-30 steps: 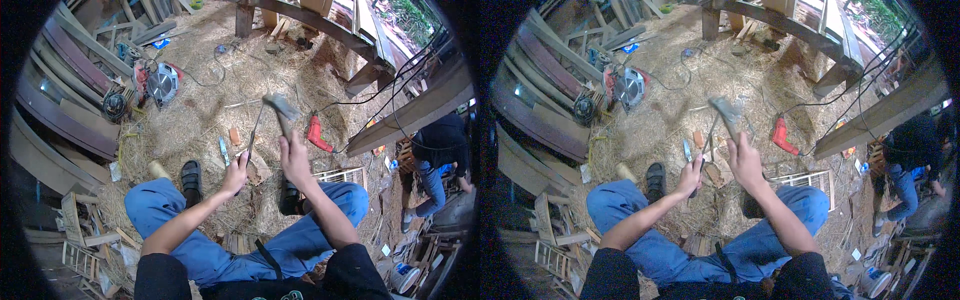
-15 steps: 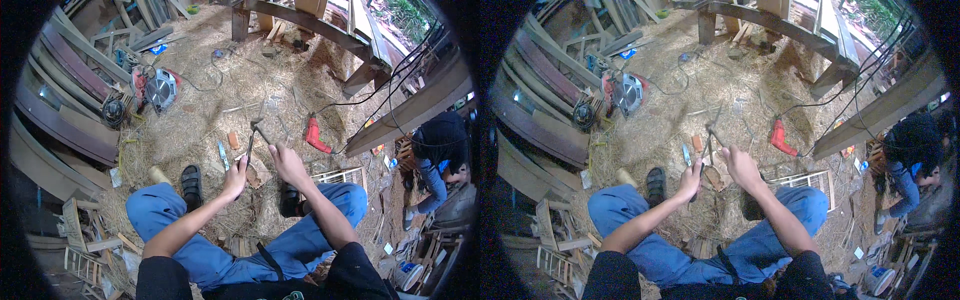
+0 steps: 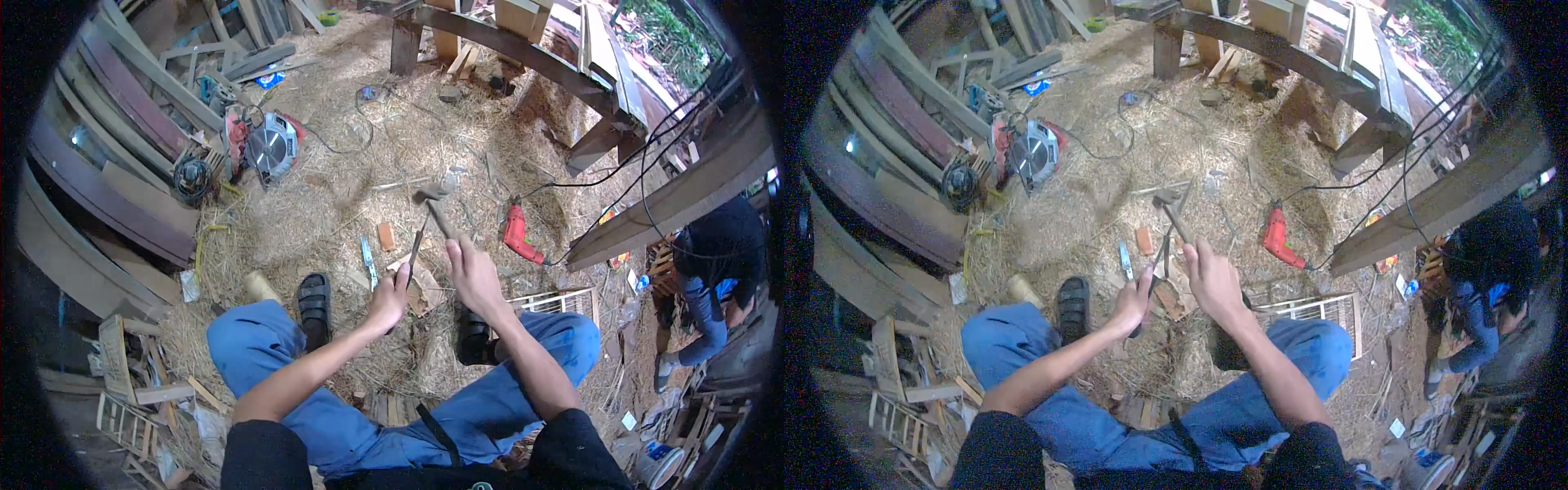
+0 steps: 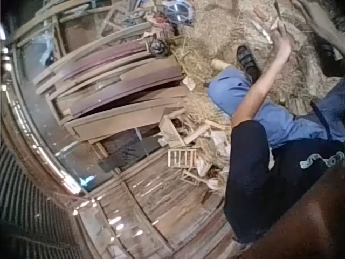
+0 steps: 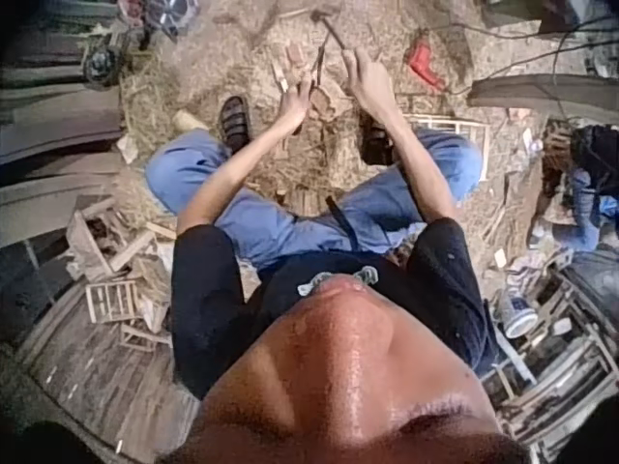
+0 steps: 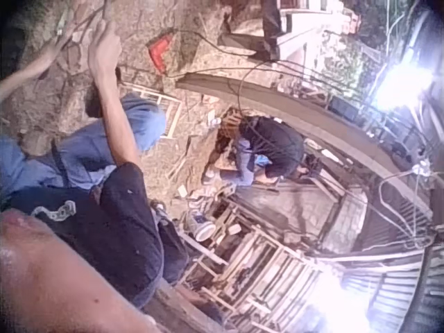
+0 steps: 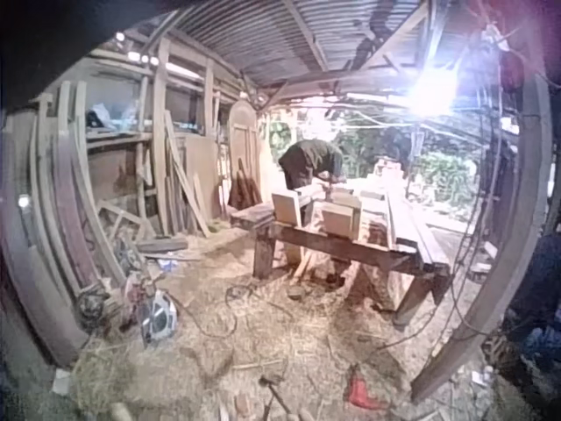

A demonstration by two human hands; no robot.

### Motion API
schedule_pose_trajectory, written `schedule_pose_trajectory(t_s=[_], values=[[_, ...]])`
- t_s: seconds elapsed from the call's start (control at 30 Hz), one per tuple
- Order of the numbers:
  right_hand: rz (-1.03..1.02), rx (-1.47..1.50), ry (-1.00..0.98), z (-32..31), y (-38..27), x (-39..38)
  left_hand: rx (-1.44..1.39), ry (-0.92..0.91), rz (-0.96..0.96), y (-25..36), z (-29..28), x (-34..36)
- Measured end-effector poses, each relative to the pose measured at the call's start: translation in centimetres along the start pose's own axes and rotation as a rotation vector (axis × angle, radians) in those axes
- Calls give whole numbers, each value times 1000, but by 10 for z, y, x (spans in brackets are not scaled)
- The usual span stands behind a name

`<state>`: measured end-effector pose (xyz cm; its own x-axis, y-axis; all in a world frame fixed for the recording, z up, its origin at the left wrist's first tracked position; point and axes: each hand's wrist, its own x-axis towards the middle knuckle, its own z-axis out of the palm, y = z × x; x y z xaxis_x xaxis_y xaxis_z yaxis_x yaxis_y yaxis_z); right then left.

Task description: The person uses a large knife to scrape and shape bamboo strips, handles a hollow bamboo piece, and then uses a hammer to drive a nail into the wooden frame of a bird cage.

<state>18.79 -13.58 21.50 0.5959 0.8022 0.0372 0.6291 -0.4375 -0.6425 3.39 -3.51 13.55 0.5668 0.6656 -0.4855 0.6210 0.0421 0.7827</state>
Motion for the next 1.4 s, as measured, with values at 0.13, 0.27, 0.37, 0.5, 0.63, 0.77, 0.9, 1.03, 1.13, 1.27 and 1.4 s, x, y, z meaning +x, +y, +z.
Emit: schedule_pose_trajectory(t_s=[0.13,0.27,0.37,0.5,0.63,0.77,0.9,1.03,1.13,1.27,1.4], values=[[-16,93,91,-12,-10,-3,-95,43,82,-22,11,10],[69,-45,-90,7,23,3,-155,-24,51,-17,11,3],[71,-4,-24,-5,8,-3,-77,42,151,-22,10,9],[-100,68,204,-14,3,-8,-88,71,315,-26,6,10],[-15,-40,113,13,36,0,-101,13,149,-27,8,17],[31,-102,-16,3,28,2,1,85,130,-26,2,17],[43,11,82,0,17,-4,-10,68,170,-34,0,20],[86,-63,-11,25,48,-1,138,120,309,-30,-1,23],[88,26,38,6,20,-2,140,164,247,-27,-13,19],[-45,157,211,-7,9,-8,153,100,214,-12,-27,18],[82,-57,-93,40,77,5,223,66,263,3,-22,21]])
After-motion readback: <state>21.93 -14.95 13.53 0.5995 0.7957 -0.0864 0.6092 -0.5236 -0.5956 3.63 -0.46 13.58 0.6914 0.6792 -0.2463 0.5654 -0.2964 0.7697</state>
